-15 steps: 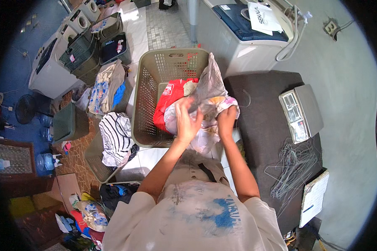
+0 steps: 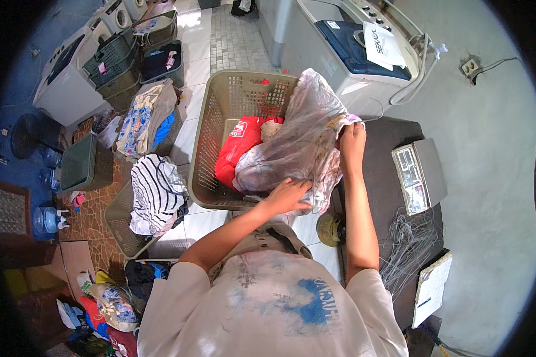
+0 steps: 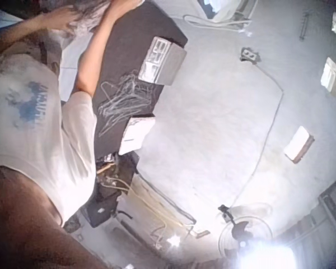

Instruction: The person sorts laundry by picking up various garments from a basket, shaking them out, and placing them into different bags or piles. The person handles shirts, pants, and other clothing items, moving them between baskets and bags throughout the process.

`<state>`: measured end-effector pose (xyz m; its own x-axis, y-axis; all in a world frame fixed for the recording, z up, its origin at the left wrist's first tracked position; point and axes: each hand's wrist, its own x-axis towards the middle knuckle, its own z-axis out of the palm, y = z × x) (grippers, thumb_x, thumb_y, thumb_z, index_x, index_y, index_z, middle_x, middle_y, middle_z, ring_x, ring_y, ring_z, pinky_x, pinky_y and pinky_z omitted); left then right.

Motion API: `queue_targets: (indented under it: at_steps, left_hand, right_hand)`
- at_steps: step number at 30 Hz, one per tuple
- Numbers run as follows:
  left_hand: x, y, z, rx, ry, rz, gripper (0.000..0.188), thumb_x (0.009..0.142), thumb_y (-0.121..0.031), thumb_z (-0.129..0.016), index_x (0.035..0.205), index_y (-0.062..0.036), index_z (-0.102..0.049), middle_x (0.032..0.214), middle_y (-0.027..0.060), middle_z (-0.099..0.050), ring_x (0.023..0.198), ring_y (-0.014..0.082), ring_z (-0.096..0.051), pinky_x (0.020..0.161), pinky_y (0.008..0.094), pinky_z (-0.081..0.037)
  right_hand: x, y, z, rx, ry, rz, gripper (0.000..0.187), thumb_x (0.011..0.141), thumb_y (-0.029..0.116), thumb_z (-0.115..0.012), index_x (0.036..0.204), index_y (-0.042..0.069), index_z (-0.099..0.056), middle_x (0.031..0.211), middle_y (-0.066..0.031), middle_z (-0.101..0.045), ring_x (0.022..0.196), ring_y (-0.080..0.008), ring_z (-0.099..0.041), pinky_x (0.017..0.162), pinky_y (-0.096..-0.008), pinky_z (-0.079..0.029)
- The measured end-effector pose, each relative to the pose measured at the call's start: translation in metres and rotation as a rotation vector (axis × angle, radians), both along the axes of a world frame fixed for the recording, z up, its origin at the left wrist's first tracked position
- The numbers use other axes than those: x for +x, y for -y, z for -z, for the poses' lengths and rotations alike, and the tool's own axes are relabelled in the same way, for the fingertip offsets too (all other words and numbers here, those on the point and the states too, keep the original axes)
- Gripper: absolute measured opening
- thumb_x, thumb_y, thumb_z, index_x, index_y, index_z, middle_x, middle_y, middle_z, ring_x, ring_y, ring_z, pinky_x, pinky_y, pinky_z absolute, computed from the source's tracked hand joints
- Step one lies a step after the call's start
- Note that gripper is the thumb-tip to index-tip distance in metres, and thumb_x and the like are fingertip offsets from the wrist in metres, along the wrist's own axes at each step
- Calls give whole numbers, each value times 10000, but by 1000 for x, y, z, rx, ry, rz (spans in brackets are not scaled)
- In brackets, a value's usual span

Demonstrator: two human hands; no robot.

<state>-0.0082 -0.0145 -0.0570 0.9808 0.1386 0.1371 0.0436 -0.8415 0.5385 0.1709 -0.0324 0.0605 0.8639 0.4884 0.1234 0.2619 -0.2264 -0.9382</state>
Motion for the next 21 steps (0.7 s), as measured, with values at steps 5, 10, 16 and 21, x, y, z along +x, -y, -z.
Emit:
queue_targets:
  at_steps: [5,10,16,21]
  left_hand:
    - [-15,6,-14,221,-1,-62,255,786,-123,-520,1035,-71,-546,800,131,-618,687,268,-621,682,365,-452]
    - [-45,3,-36,283,128,72,202,827,-125,-503,1020,-85,-547,820,65,-581,752,206,-592,757,342,-415]
    - [-71,-21,-84,-7,7,-133,367,823,-128,-542,1152,16,-463,661,169,-603,670,333,-619,668,436,-455]
    - [-79,-88,-126,-357,444,-246,145,835,-124,-558,908,-2,-589,768,150,-609,717,303,-607,638,348,-464]
  right_hand:
    - [5,-35,13,35,59,44,299,866,129,-405,649,-37,-526,609,-159,-572,563,-278,-563,599,-386,-428]
    - [13,-64,30,74,370,95,327,873,110,-409,597,-35,-510,529,-128,-542,477,-205,-527,447,-337,-387]
    - [-13,-81,19,-69,464,-17,236,870,106,-422,731,-77,-478,644,-261,-554,617,-387,-570,597,-449,-421]
    - [-32,-69,-35,-170,168,-687,207,917,123,-413,874,-50,-517,742,-115,-549,669,-156,-511,606,-308,-425]
